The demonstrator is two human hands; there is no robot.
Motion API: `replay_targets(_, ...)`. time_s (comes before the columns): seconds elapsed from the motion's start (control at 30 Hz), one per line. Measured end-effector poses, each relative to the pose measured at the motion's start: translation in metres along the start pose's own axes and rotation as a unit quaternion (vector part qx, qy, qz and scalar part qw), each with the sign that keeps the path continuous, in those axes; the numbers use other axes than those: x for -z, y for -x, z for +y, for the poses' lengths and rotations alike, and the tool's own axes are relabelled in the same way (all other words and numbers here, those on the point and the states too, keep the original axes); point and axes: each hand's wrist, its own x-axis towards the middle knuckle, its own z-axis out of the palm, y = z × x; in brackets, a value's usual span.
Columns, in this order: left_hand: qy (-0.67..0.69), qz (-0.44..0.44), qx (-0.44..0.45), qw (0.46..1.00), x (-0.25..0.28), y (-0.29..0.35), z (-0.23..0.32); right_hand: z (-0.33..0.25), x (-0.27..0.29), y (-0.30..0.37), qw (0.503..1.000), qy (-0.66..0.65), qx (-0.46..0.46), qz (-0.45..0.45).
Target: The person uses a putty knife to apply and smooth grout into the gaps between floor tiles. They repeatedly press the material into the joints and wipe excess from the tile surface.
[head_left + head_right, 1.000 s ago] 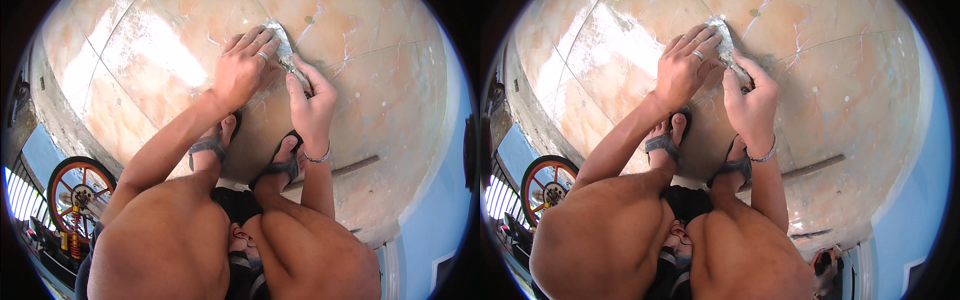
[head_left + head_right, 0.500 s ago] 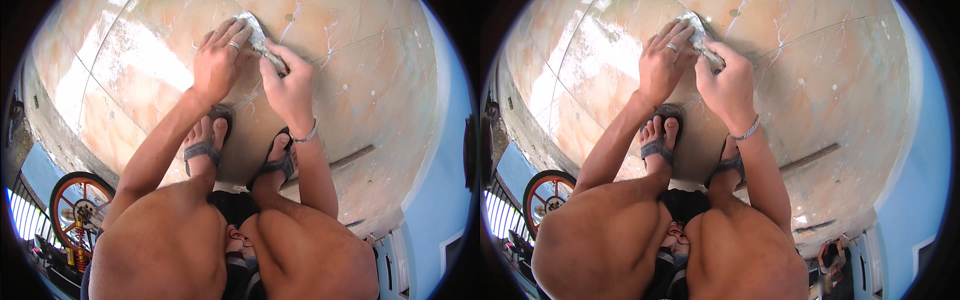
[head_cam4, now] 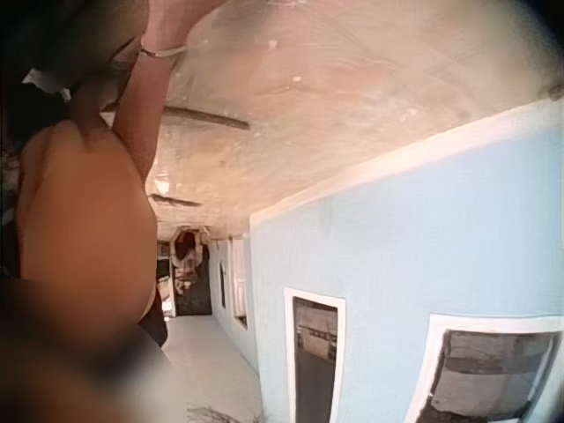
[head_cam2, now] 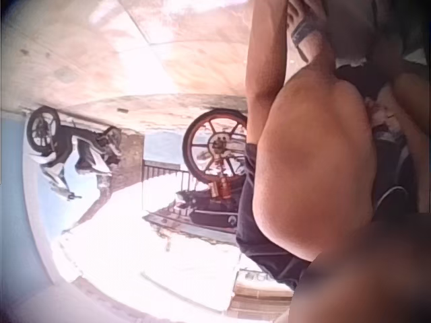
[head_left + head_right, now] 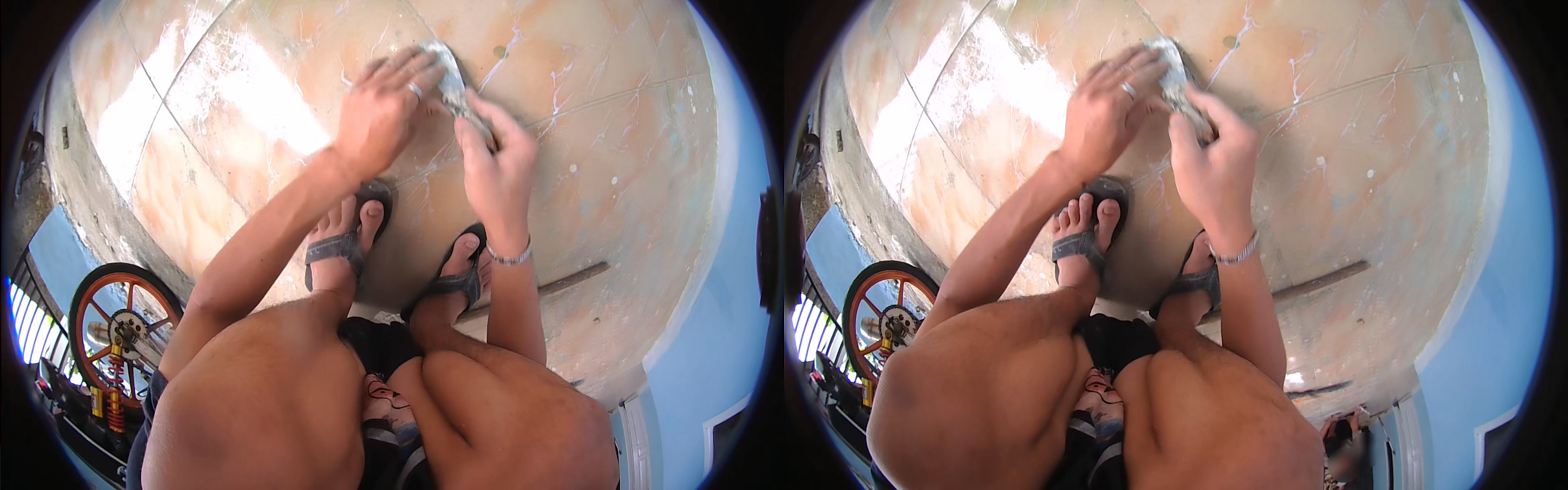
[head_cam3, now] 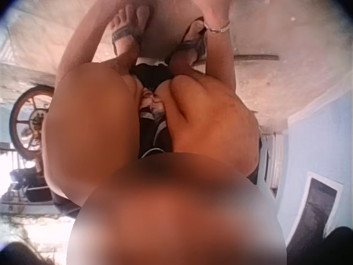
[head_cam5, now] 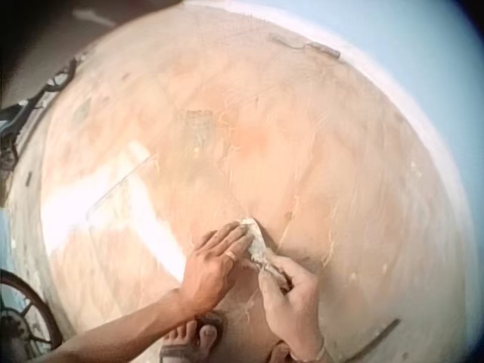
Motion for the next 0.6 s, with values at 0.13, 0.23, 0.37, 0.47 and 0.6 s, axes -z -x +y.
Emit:
replay_targets(0.13,-0.002,0.024,0.021,0.999,0.004,-0.006,-0.002,0.011,0.002,-0.003,0.997,-0.058,0.040,-0.017)
replay_targets(0.23,0.015,-0.023,-0.005,1.000,0.003,0.010,0.022,0.020,0.014,0.021,0.999,-0.022,-0.031,-0.006)
replay_targets(0.37,0.025,-0.090,0.035,0.995,-0.008,0.045,0.057,0.031,0.038,0.051,1.000,-0.024,0.002,-0.019)
replay_targets(0.47,0.063,-0.134,0.021,0.989,-0.009,0.066,0.070,0.026,0.061,0.077,0.997,0.061,0.037,-0.041)
replay_targets(0.6,0.058,-0.195,-0.039,0.978,-0.001,0.077,0.078,0.016,0.069,0.105,0.996,0.074,-0.024,-0.049)
